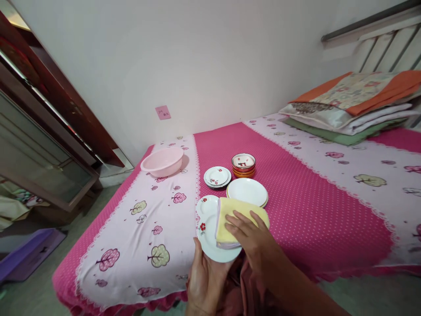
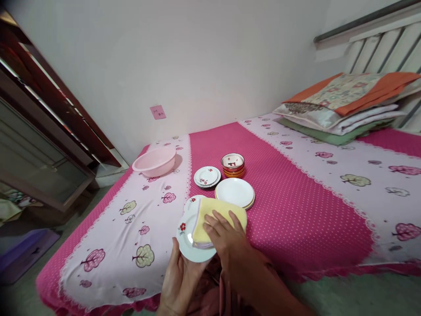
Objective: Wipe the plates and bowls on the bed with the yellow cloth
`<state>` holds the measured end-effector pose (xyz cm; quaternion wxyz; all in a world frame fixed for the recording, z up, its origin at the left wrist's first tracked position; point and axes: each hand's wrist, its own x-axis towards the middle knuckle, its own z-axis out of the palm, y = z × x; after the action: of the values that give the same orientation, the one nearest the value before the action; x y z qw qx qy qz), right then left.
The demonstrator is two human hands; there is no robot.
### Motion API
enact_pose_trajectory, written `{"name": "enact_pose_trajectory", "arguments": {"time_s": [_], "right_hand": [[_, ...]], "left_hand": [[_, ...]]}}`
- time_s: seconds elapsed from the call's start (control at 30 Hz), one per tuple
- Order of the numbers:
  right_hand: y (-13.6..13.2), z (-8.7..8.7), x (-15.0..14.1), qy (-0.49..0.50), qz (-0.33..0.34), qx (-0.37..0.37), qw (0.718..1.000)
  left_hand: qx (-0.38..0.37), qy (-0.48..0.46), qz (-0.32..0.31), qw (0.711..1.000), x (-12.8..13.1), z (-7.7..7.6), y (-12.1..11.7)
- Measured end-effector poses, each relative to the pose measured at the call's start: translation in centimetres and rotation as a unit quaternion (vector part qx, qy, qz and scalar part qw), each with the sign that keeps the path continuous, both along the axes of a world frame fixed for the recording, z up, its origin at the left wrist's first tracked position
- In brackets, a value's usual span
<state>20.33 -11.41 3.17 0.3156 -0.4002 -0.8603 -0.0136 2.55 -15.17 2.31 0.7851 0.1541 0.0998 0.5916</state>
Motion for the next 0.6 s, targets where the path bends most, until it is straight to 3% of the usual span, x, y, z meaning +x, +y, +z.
{"name": "enact_pose_trajectory", "arguments": {"time_s": [0.13, 0.3, 0.37, 0.5, 0.53, 0.6], "right_hand": [[-3.0, -0.1, 0.2, -0.008, 0.057, 0.000, 0.998], [-4.8, 1.0, -2.1, 0.030, 0.135, 0.002, 0.990], [-4.6, 1.6, -3.0, 0.046, 0.166, -0.005, 0.985], [-3.6, 2.9, -4.2, 0.038, 0.180, -0.040, 0.982], [-3.1, 3.1, -4.4, 0.041, 0.168, -0.041, 0.984], [-1.7, 3.2, -4.4, 0.046, 0.131, -0.047, 0.989]], "left_hand": [[-0.008, 0.014, 0.025, 1.000, -0.8, -1.9, 0.7], [-0.131, 0.255, 0.033, 0.958, -1.7, -3.9, -0.8], [-0.126, 0.283, 0.061, 0.949, -1.5, -3.7, -1.4], [-0.085, 0.303, 0.192, 0.929, 1.2, -1.9, -1.2], [-0.072, 0.287, 0.205, 0.933, 2.1, -1.3, -1.1], [-0.057, 0.237, 0.167, 0.955, 3.2, -0.4, -0.9]]}}
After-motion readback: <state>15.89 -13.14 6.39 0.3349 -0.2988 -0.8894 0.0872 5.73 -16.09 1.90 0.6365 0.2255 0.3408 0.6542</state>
